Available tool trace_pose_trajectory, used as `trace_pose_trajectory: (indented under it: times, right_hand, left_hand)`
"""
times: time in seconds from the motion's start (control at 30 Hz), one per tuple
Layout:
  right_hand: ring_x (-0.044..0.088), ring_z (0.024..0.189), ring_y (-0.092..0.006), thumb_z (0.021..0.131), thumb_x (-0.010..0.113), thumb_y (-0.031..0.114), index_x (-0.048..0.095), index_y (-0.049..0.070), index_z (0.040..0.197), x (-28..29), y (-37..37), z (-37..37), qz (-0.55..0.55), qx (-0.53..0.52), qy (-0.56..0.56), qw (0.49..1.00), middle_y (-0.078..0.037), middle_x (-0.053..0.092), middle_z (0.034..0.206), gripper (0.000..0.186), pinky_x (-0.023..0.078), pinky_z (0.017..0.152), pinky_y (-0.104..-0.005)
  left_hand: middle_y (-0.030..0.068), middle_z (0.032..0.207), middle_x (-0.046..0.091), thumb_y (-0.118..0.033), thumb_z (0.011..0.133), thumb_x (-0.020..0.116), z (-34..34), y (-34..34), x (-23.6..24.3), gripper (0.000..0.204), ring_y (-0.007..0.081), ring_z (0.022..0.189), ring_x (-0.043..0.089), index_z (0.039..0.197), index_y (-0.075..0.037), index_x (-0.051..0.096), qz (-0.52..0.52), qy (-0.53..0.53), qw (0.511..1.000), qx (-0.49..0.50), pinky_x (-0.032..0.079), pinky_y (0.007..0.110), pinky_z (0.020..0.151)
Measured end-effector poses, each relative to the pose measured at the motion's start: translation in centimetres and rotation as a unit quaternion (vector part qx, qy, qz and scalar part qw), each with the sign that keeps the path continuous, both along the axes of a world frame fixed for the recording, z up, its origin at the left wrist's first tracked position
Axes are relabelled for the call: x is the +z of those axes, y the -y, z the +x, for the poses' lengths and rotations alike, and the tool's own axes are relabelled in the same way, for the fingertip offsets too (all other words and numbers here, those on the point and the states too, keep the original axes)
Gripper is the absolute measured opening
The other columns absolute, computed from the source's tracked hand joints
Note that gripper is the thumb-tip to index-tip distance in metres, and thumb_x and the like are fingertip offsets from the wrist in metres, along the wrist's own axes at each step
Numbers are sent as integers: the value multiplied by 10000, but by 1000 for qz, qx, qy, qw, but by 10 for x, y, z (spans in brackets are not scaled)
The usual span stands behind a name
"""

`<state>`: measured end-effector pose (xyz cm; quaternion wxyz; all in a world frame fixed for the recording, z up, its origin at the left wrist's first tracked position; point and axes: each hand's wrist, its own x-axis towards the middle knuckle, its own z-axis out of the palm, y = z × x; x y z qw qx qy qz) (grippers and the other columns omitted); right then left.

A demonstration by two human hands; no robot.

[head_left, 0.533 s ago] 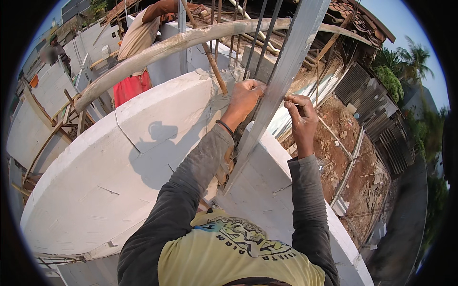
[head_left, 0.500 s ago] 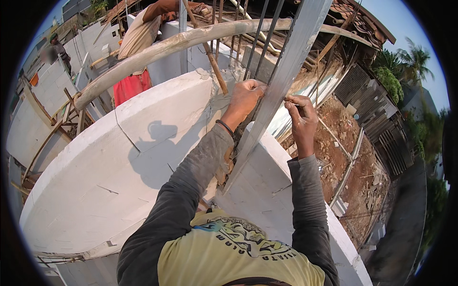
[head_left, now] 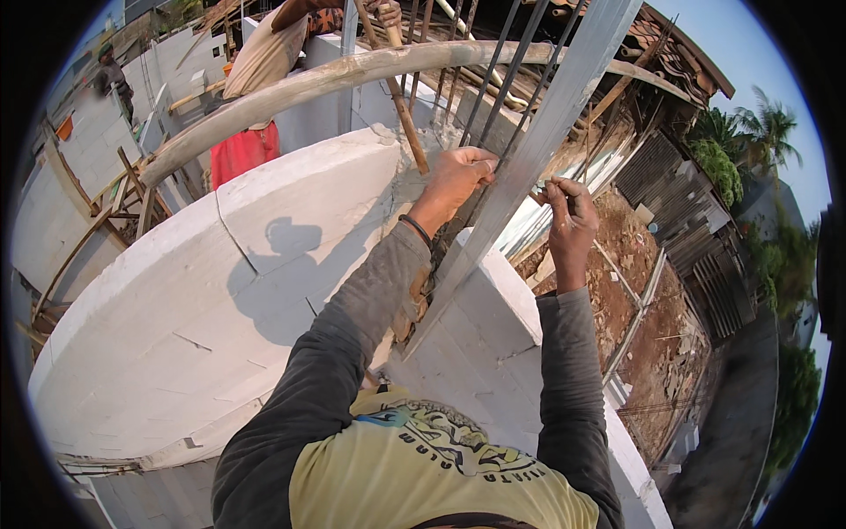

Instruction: The person secures a vertical metal stud to reinforcement bars using wire, twisting the wire by hand to fasten the components together at a construction site.

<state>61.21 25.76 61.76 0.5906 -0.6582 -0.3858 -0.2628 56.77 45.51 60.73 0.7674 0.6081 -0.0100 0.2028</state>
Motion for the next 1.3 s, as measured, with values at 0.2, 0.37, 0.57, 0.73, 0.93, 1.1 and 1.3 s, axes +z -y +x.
trace_pose_trajectory:
  times: [0.2, 0.37, 0.57, 0.73, 0.93, 1.1, 1.3]
  right_hand:
    - [684, 805, -161, 933, 624, 39, 631, -40, 983, 3, 3, 1, 1, -22, -17, 1000, -112, 665, 936, 93, 568, 713, -275]
    - [683, 794, -165, 932, 624, 37, 633, -37, 978, 3, 10, 3, -1, -36, 3, 999, -113, 665, 921, 87, 567, 705, -279]
    - [670, 774, -160, 919, 630, 20, 641, -31, 959, 5, 11, 1, -21, -25, 24, 999, -107, 663, 907, 66, 551, 691, -278]
    - [662, 780, -162, 895, 646, -2, 653, -15, 943, 3, 21, 0, -17, -60, 44, 997, -110, 658, 898, 50, 535, 684, -276]
    - [660, 793, -185, 840, 713, 13, 677, 21, 968, 18, 18, -27, -100, -85, 140, 981, -111, 657, 916, 133, 530, 678, -279]
    - [660, 794, -222, 803, 735, 4, 686, 43, 975, 26, 10, -41, -162, -78, 200, 963, -107, 649, 898, 183, 525, 665, -305]
    - [635, 752, -261, 774, 743, 2, 686, 52, 977, 43, 0, -42, -230, -64, 261, 935, -105, 631, 856, 217, 507, 642, -347]
  left_hand:
    - [42, 869, 662, -232, 928, 658, 5, 4, 6, 282, 125, 809, 614, 1083, 3, 651, -39, -19, 999, -17, 470, 263, 713]
    - [30, 875, 674, -271, 931, 660, 23, 8, 5, 225, 118, 777, 617, 987, -54, 645, -146, 26, 989, -30, 489, 260, 694]
    - [23, 828, 675, -248, 923, 670, 31, 11, -1, 191, 110, 732, 610, 920, -57, 666, -179, 27, 983, -42, 491, 262, 663]
    - [27, 815, 675, -234, 929, 657, 31, 16, 0, 201, 114, 720, 607, 948, -37, 693, -148, 11, 988, -46, 480, 265, 648]
    - [38, 821, 676, -248, 934, 653, 27, 17, 4, 227, 125, 709, 618, 977, -30, 697, -179, 24, 983, -41, 483, 278, 643]
    - [54, 849, 681, -246, 946, 634, 23, 16, -3, 238, 157, 730, 639, 991, -19, 690, -213, 31, 976, -43, 520, 303, 693]
    - [51, 934, 670, -283, 943, 634, 16, 22, -12, 298, 148, 826, 630, 1086, -24, 666, -220, 58, 972, -65, 508, 297, 739]
